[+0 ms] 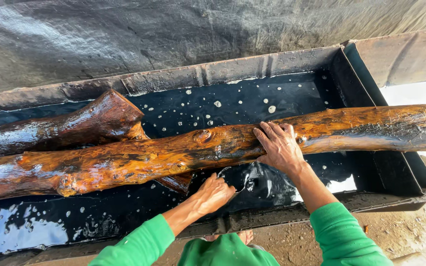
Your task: The person pours a dark liquid from a metal can onto two large logs resting in a trough and spreads it along the surface with their hand. The person repeatedly scoops liquid and applies it to different sections of the logs.
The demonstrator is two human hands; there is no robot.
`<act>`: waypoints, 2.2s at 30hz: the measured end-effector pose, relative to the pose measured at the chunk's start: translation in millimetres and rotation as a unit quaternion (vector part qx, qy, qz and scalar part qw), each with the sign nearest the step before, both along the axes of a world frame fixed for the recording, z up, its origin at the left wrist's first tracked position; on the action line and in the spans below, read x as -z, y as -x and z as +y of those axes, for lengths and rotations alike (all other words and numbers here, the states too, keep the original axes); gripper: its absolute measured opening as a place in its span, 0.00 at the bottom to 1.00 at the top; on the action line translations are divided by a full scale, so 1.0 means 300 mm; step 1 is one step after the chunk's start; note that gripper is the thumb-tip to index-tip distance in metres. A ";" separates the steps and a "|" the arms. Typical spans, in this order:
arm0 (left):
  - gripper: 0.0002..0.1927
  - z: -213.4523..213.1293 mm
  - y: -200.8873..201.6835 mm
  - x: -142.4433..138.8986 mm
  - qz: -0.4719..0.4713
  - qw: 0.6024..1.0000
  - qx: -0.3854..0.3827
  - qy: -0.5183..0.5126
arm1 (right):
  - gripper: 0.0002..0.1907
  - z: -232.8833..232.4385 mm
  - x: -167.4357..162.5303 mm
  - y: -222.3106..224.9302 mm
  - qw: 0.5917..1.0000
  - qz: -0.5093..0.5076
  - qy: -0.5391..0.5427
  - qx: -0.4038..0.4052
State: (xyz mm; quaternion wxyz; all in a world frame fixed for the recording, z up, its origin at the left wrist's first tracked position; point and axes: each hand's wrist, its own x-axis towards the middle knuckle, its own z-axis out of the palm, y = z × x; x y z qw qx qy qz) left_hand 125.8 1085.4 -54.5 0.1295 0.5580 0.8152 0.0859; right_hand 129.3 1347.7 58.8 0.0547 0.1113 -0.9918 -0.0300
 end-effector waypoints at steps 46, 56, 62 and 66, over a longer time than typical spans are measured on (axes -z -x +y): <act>0.09 0.127 0.074 -0.658 -0.040 0.997 0.013 0.060 | 0.54 -0.009 0.046 -0.038 0.999 0.014 -0.021 0.048; 0.07 0.102 0.096 -0.669 -0.041 0.995 -0.016 0.088 | 0.55 -0.003 0.027 -0.043 0.999 0.032 -0.001 0.042; 0.08 0.109 0.107 -0.670 -0.035 0.995 0.004 0.093 | 0.55 -0.004 0.021 -0.043 0.998 0.016 0.025 0.047; 0.09 0.134 0.102 -0.672 -0.048 0.994 0.006 0.101 | 0.54 -0.001 0.021 -0.041 0.998 0.007 0.009 0.056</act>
